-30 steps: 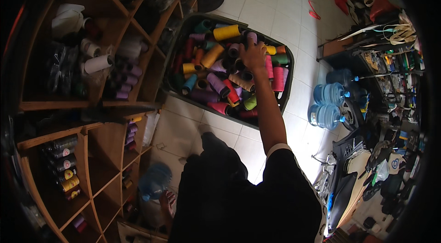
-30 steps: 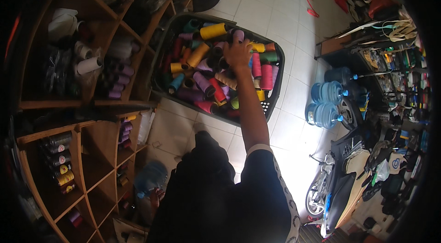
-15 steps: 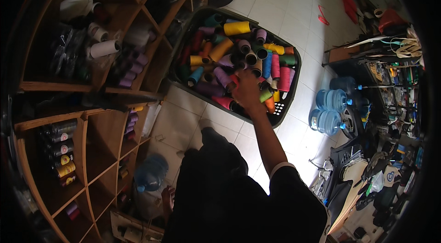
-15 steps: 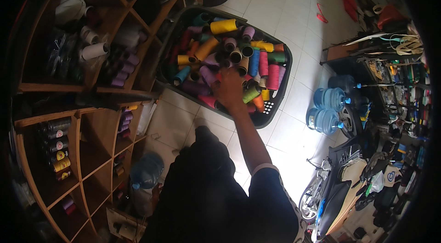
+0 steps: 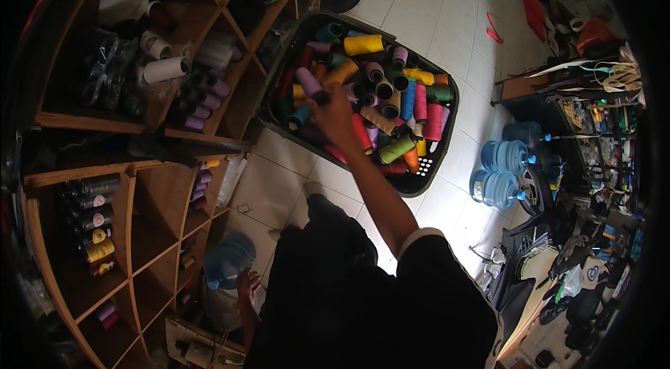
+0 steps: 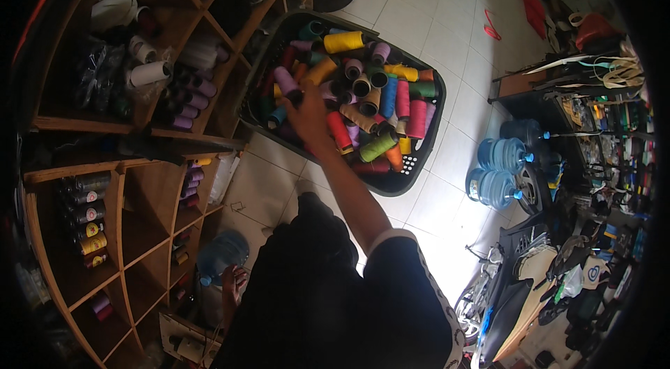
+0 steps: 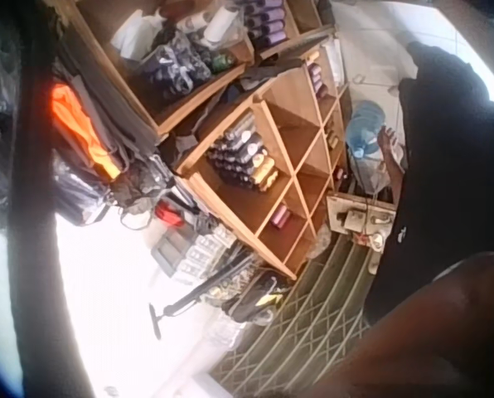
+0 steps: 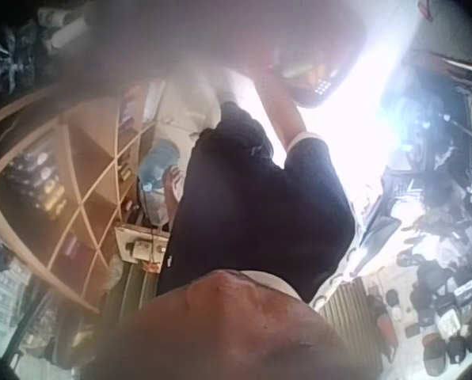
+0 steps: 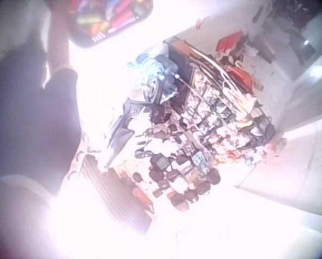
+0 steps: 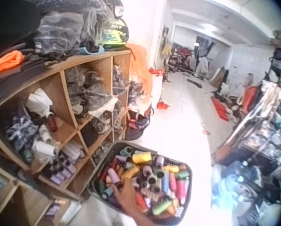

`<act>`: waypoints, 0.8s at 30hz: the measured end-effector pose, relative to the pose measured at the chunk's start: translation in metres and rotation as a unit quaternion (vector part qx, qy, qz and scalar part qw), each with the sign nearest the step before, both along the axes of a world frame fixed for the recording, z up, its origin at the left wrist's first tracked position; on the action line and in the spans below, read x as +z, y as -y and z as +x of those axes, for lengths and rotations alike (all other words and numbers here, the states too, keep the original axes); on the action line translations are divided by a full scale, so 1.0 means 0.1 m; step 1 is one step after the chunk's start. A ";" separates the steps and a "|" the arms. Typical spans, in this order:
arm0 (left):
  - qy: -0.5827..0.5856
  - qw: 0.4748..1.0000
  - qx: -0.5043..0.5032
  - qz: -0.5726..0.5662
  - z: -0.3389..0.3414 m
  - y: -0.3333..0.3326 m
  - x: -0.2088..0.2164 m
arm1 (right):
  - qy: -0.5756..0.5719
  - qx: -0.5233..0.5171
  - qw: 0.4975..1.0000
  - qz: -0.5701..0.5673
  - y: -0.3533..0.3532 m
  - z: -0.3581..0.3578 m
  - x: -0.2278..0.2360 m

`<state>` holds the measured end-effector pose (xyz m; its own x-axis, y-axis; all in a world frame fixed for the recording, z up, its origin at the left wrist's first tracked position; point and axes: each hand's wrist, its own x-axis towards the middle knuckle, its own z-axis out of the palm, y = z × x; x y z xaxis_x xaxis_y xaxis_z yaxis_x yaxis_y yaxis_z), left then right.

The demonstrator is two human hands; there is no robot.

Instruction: The person picks up thread spools from a basket, rotates them in hand, and places them on a wooden shelf. The person handles spools of various colors one at a time and arranges them on the shelf.

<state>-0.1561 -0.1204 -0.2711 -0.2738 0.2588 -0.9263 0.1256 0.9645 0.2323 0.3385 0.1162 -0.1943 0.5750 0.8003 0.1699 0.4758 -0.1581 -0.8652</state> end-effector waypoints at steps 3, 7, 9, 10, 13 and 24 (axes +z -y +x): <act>0.005 0.999 0.027 -0.020 -0.11 0.22 -0.10 | 0.008 -0.037 0.999 0.015 -0.25 -0.26 -0.27; 0.017 0.999 0.000 -0.035 -0.25 0.48 -0.13 | 0.082 -0.014 0.994 -0.075 -0.25 -0.38 -0.31; -0.009 0.999 0.005 -0.042 -0.07 0.55 -0.01 | 0.143 0.049 0.979 -0.140 -0.25 -0.37 -0.30; -0.005 0.999 0.012 -0.040 -0.15 0.67 -0.12 | 0.154 0.098 0.969 -0.169 -0.29 -0.34 -0.18; 0.047 0.999 0.002 0.028 -0.90 1.41 -0.96 | 0.216 0.197 0.925 -0.241 -0.55 -0.28 -0.41; -0.005 0.998 0.049 -0.034 -0.15 0.82 -0.06 | 0.260 0.231 0.747 -0.567 -1.55 -0.54 -0.74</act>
